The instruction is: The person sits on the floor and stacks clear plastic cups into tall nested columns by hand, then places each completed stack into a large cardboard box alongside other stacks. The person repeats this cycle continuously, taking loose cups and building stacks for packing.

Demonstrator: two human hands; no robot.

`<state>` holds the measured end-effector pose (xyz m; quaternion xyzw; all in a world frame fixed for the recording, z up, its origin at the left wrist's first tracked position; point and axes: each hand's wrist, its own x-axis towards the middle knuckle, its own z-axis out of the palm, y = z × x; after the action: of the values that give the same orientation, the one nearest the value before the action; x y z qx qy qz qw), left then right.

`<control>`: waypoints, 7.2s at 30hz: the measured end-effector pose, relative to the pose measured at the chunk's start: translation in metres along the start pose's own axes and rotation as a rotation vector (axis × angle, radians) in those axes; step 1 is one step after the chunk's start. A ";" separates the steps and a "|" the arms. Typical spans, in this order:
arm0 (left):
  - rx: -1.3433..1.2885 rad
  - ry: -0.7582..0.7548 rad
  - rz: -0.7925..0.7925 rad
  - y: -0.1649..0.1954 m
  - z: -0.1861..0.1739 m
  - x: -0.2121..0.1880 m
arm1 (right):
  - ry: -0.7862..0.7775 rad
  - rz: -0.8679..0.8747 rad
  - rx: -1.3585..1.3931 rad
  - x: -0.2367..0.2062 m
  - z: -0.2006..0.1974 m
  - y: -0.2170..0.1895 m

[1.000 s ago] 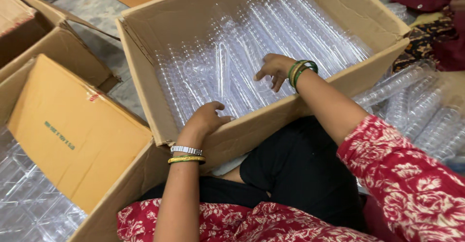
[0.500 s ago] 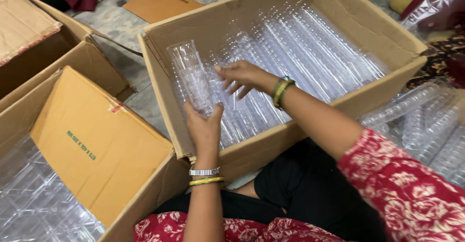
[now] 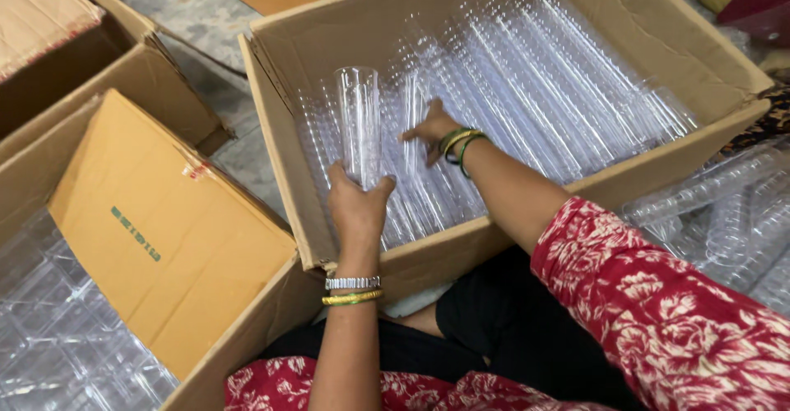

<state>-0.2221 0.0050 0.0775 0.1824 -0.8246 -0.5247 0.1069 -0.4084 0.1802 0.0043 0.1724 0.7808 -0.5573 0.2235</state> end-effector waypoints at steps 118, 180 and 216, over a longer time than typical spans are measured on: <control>-0.008 0.097 0.423 -0.112 -0.040 -0.236 | -0.232 -0.763 0.365 -0.368 -0.099 0.052; 0.541 0.087 0.394 0.011 0.018 0.064 | 0.289 -0.558 -0.674 -0.221 -0.151 0.026; 0.600 -0.503 -0.520 -0.031 0.026 0.094 | -0.021 -0.553 -0.957 0.069 0.050 -0.006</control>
<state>-0.3115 -0.0247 0.0371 0.2728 -0.8672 -0.3005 -0.2884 -0.4616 0.1322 -0.0418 -0.1656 0.9609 -0.1800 0.1300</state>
